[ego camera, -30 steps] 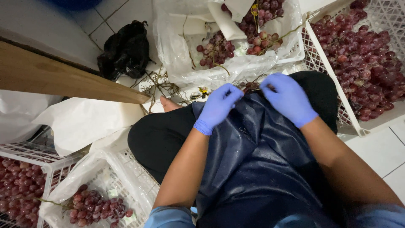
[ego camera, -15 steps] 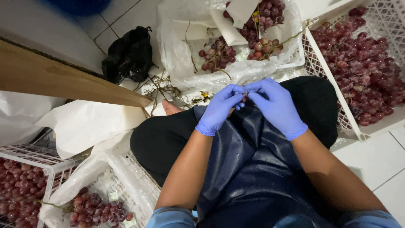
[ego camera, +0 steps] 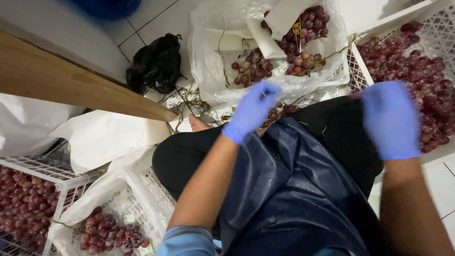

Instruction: Sorting red grapes by removing them from stems and placing them into containers for packaging.

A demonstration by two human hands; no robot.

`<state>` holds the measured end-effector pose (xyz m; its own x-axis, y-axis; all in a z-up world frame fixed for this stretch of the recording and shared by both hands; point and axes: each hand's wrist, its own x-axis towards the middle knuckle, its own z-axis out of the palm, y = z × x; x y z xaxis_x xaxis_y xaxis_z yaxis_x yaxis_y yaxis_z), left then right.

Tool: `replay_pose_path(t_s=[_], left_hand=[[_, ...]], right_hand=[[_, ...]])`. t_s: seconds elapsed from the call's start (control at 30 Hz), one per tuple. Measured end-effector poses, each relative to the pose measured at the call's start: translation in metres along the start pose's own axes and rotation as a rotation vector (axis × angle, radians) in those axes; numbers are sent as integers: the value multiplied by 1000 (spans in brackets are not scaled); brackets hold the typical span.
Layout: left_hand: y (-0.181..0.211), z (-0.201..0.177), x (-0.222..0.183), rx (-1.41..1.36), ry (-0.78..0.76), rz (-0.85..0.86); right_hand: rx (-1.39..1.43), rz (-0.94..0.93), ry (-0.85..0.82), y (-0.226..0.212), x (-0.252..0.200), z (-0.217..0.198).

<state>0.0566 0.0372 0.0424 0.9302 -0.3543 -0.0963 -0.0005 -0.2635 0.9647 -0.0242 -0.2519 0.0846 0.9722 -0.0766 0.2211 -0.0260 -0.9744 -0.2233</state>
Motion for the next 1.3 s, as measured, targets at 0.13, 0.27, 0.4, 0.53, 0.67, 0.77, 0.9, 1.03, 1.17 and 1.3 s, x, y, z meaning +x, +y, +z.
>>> replay_pose_path(t_s=[0.13,0.27,0.4,0.53,0.67,0.77,0.9,1.03,1.17,1.3], left_hand=[[-46,-40,67,307,185,29],[-124,-44,107,635,84,-152],[-151,-28,112,675,30,-312],[-196,-28,149,500,65,-387],[-215,-28,162,267,100,-446],[-205,-28,165,119,78,-484],[-132,-47,147,357,-8,-476],[-165,-32,154,618,-117,-307],[-210,-25,157,851,-51,166],[-231,-15,178,208,220,-485]], right_hand=[[-292,43,124,112,0,27],[242,27,248,72,28,31],[575,36,-159,-56,74,36],[432,-137,-247,-83,125,156],[213,-251,-339,-104,154,241],[89,-273,-296,-108,159,265],[-38,-345,-171,-113,154,255],[-112,-407,-85,-119,151,245],[-108,-482,-30,-127,151,238],[-112,-431,-198,-161,134,202]])
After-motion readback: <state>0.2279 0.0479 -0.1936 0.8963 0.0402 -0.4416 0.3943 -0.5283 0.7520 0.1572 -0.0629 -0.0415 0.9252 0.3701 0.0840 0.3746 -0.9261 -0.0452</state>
